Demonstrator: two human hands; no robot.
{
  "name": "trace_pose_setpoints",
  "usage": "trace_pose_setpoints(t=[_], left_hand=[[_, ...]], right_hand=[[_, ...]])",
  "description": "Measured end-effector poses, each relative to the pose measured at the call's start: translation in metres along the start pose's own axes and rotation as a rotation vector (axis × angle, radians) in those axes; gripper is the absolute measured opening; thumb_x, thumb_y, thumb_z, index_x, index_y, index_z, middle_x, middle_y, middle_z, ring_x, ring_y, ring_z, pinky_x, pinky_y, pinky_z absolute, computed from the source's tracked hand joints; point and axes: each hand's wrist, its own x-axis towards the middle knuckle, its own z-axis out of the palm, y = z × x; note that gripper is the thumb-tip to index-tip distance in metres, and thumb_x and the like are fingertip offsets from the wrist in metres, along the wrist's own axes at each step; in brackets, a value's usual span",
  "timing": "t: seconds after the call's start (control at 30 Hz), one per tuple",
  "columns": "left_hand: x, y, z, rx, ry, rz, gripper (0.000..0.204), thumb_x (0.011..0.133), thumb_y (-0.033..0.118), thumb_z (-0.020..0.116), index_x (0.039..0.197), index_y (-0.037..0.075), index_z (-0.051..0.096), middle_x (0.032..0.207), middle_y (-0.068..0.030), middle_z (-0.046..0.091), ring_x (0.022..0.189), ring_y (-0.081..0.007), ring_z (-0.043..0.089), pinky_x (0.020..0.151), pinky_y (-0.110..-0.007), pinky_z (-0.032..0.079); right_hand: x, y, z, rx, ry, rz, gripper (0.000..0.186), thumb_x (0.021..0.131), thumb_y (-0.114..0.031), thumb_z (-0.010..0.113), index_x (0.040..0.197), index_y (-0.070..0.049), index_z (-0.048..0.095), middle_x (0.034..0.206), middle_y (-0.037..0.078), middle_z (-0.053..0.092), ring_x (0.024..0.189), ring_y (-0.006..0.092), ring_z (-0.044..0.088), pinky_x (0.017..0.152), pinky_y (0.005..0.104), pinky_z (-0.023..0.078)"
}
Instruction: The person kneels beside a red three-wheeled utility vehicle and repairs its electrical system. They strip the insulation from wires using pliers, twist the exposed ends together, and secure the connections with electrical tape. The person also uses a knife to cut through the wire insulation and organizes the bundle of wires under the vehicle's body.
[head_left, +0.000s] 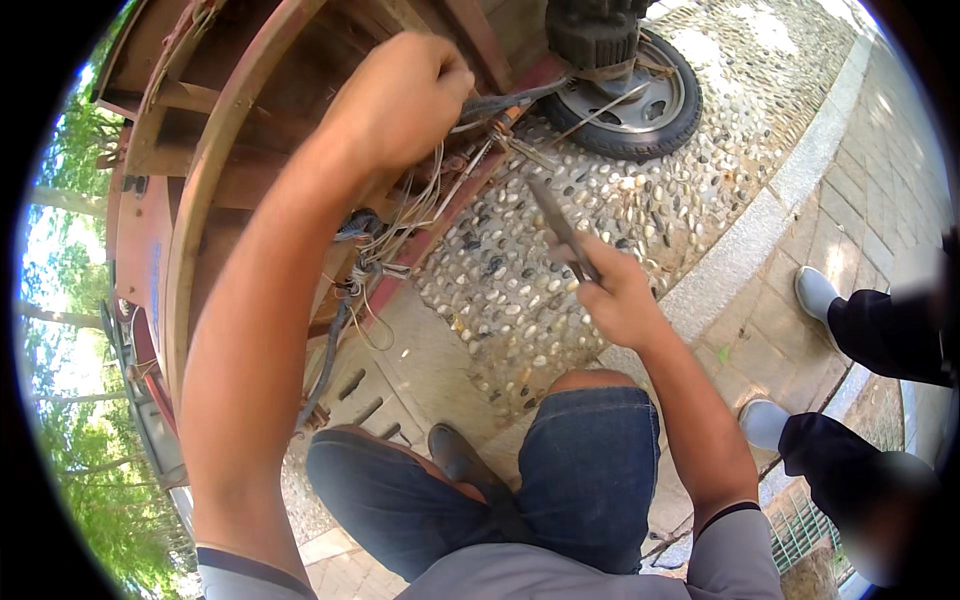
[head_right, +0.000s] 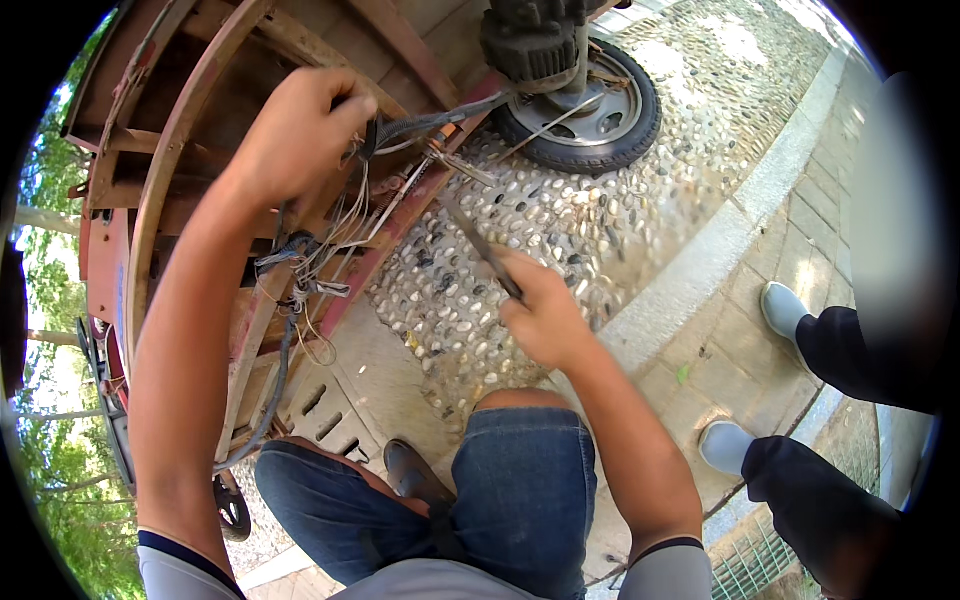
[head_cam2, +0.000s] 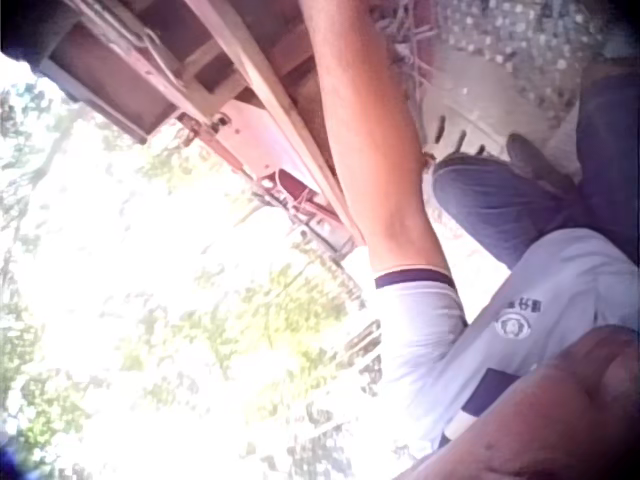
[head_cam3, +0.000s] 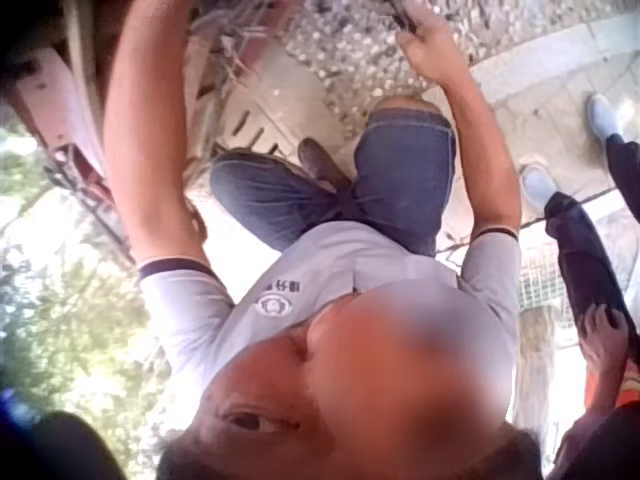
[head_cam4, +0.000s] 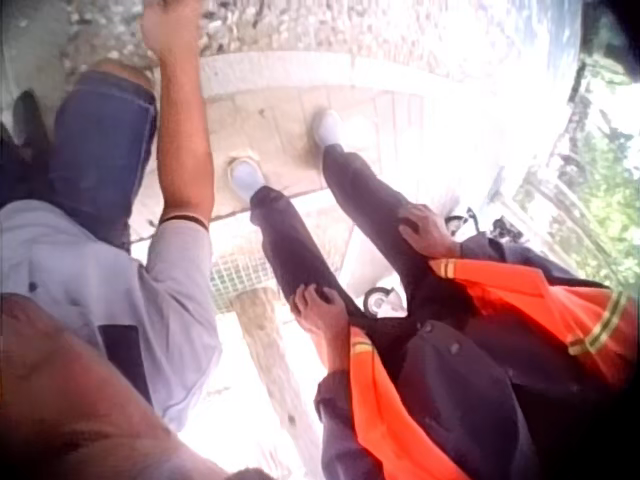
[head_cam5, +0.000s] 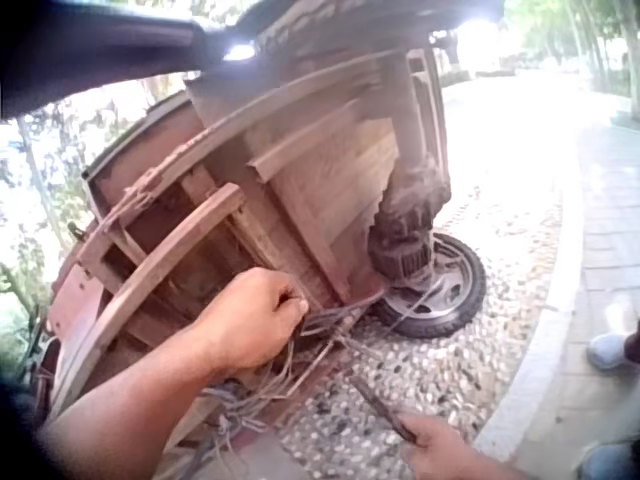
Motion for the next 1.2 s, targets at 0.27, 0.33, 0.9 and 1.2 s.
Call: trace_pose_setpoints(t=[0.27, 0.33, 0.9, 1.2], left_hand=[[-0.11, -0.011, 0.039, -0.389, 0.249, -0.314, 0.017, 0.096, 0.011, 0.065, 0.094, -0.006, 0.07, 0.077, 0.0035, 0.061, 0.072, -0.0047, 0.048, 0.065, -0.025, 0.042], [-0.123, -0.013, 0.052, -0.465, 0.284, -0.362, 0.017, 0.096, 0.011, 0.064, 0.094, -0.006, 0.07, 0.075, 0.0027, 0.06, 0.071, -0.0053, 0.049, 0.064, -0.026, 0.043], [-0.124, -0.022, 0.088, -0.592, 0.298, -0.463, 0.043, 0.092, 0.008, 0.058, 0.132, -0.008, 0.052, 0.079, -0.0103, 0.067, 0.072, -0.0167, 0.06, 0.072, -0.033, 0.049], [-0.141, -0.017, 0.087, -0.786, 0.299, -0.565, 0.03, 0.093, 0.009, 0.058, 0.118, -0.008, 0.059, 0.073, -0.001, 0.059, 0.068, -0.0078, 0.051, 0.063, -0.028, 0.043]], right_hand=[[0.043, -0.025, 0.011, 0.14, -0.223, 0.233, 0.035, 0.078, 0.003, 0.051, 0.109, 0.003, 0.068, 0.088, 0.015, 0.066, 0.087, 0.0207, 0.063, 0.082, 0.0346, 0.05], [0.044, -0.035, 0.007, -0.027, -0.31, 0.328, 0.042, 0.076, 0.005, 0.049, 0.114, 0.004, 0.067, 0.095, 0.012, 0.069, 0.093, 0.0167, 0.063, 0.085, 0.0317, 0.049], [0.059, -0.038, 0.027, -0.525, -0.145, -0.138, 0.016, 0.075, 0.004, 0.054, 0.09, 0.006, 0.062, 0.102, 0.026, 0.063, 0.095, 0.047, 0.063, 0.086, 0.0524, 0.052], [0.106, 0.004, 0.013, -0.669, -0.031, 0.178, 0.02, 0.078, 0.003, 0.058, 0.095, 0.005, 0.069, 0.103, 0.026, 0.069, 0.096, 0.041, 0.068, 0.089, 0.0483, 0.054]])
